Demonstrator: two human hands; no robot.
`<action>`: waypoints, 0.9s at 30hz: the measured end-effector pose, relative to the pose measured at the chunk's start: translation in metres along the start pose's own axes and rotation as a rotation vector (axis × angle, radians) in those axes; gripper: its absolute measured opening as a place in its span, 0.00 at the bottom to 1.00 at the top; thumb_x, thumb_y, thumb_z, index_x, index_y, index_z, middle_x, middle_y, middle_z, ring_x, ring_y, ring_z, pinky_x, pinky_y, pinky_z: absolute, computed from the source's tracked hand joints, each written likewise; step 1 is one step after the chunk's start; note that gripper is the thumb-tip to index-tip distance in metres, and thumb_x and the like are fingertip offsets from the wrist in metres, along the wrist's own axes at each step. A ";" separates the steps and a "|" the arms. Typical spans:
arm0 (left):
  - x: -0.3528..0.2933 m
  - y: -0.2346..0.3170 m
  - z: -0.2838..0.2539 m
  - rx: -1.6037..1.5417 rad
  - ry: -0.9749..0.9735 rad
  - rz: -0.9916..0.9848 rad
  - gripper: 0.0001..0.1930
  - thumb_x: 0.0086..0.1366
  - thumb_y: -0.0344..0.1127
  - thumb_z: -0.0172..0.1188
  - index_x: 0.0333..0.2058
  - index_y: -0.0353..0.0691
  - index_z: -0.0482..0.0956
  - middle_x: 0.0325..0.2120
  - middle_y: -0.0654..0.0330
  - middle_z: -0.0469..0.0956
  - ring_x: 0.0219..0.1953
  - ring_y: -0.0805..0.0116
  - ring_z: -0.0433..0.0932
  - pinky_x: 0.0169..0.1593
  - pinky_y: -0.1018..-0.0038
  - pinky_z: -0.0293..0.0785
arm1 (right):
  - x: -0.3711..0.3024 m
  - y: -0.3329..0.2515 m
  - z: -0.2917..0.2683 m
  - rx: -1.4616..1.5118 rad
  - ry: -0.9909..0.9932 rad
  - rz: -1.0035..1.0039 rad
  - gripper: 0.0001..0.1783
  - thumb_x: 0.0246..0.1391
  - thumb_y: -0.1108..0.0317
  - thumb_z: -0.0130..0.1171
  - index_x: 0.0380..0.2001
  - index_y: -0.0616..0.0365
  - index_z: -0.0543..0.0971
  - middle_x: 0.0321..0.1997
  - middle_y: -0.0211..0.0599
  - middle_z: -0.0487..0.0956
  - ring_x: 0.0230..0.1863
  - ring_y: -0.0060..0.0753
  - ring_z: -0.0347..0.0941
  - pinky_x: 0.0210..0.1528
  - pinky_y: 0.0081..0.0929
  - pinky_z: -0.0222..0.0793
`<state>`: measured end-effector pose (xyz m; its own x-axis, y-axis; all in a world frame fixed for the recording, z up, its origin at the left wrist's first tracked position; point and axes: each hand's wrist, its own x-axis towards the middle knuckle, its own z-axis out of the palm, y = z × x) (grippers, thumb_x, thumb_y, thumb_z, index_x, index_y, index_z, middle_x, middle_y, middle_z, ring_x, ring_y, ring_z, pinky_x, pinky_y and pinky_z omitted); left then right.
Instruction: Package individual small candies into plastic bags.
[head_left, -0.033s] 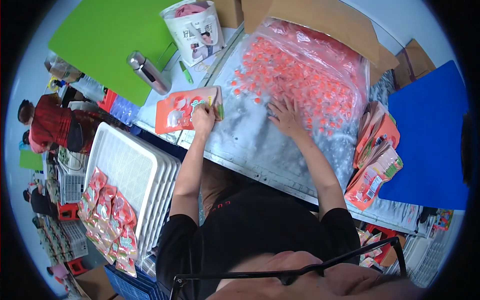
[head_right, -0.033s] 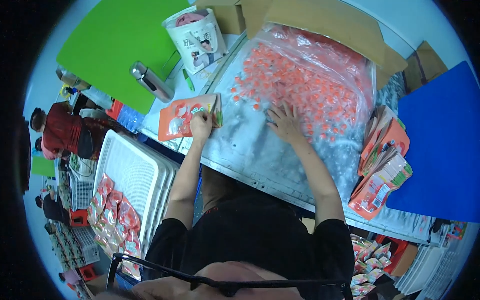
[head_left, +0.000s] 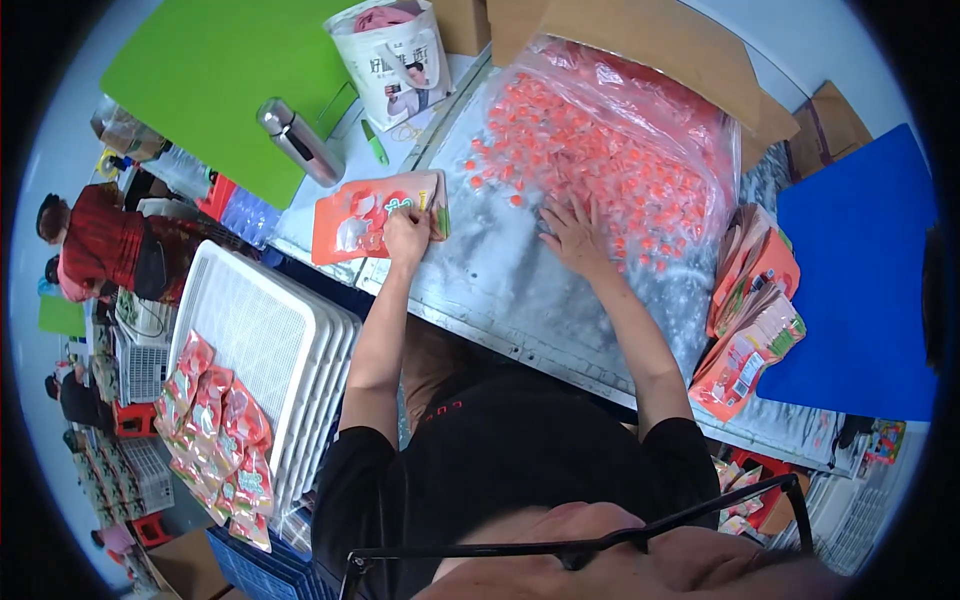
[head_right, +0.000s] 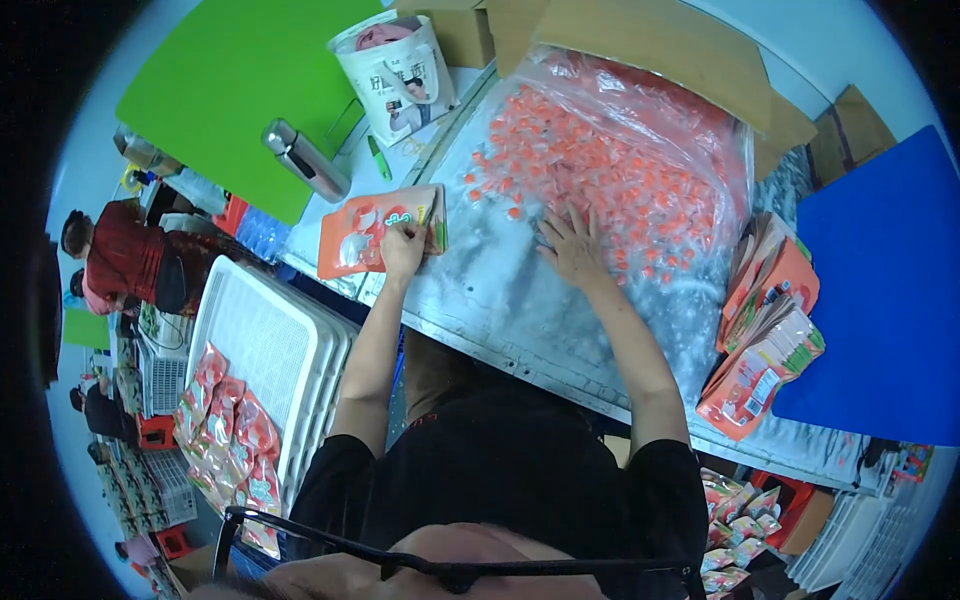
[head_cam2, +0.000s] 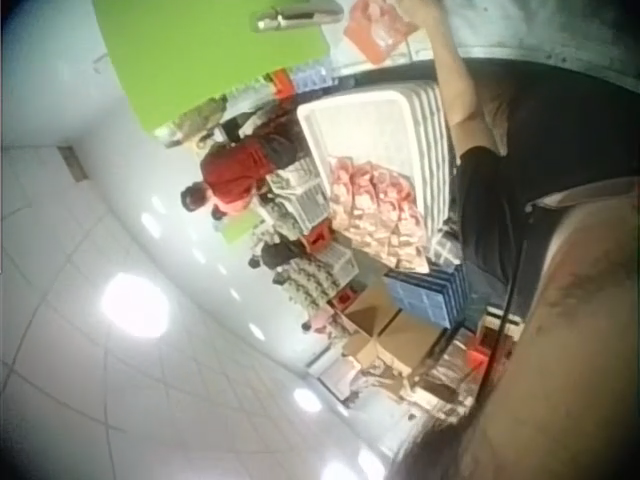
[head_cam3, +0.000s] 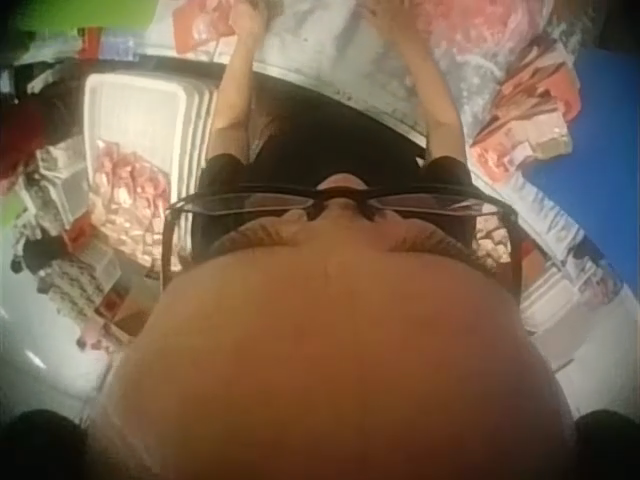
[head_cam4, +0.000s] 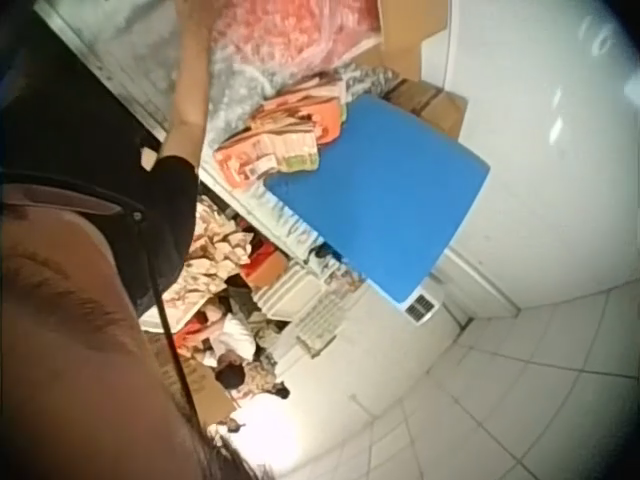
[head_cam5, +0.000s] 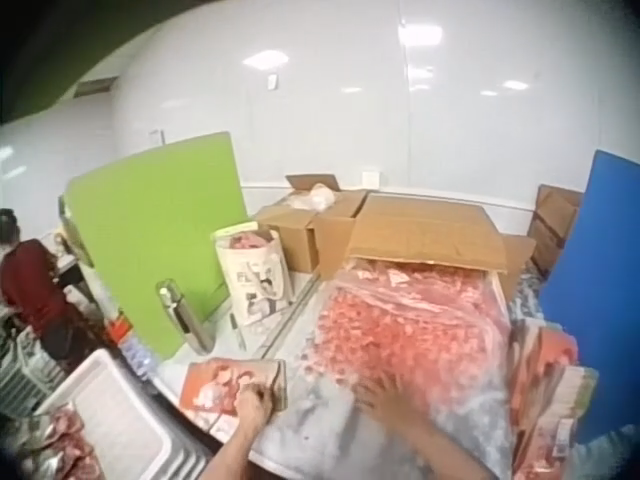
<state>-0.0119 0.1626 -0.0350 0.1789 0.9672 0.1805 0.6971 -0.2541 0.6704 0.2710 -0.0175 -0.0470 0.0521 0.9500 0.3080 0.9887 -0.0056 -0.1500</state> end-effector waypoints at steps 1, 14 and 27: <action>-0.002 -0.001 -0.001 -0.080 0.038 -0.001 0.13 0.53 0.40 0.69 0.20 0.36 0.81 0.19 0.50 0.81 0.24 0.56 0.82 0.33 0.61 0.77 | -0.004 -0.005 -0.003 -0.011 0.016 0.004 0.26 0.55 0.51 0.58 0.56 0.46 0.74 0.69 0.28 0.63 0.73 0.47 0.47 0.71 0.66 0.34; -0.034 0.004 -0.022 -0.650 -0.555 -0.179 0.08 0.58 0.30 0.66 0.30 0.29 0.80 0.16 0.62 0.75 0.11 0.76 0.71 0.14 0.77 0.67 | 0.006 -0.134 -0.019 0.387 0.202 -0.274 0.31 0.49 0.67 0.63 0.59 0.55 0.71 0.64 0.41 0.68 0.68 0.45 0.60 0.69 0.55 0.50; -0.082 0.053 -0.042 -0.908 -0.867 -0.378 0.07 0.62 0.33 0.64 0.27 0.38 0.78 0.16 0.71 0.70 0.15 0.85 0.65 0.19 0.87 0.59 | -0.028 -0.141 -0.021 0.262 0.213 -0.459 0.11 0.43 0.64 0.63 0.32 0.53 0.79 0.42 0.28 0.76 0.54 0.38 0.70 0.54 0.44 0.64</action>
<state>-0.0187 0.0690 0.0162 0.6996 0.5824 -0.4141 0.1494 0.4475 0.8817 0.1333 -0.0499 -0.0153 -0.3206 0.7526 0.5752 0.8500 0.4965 -0.1758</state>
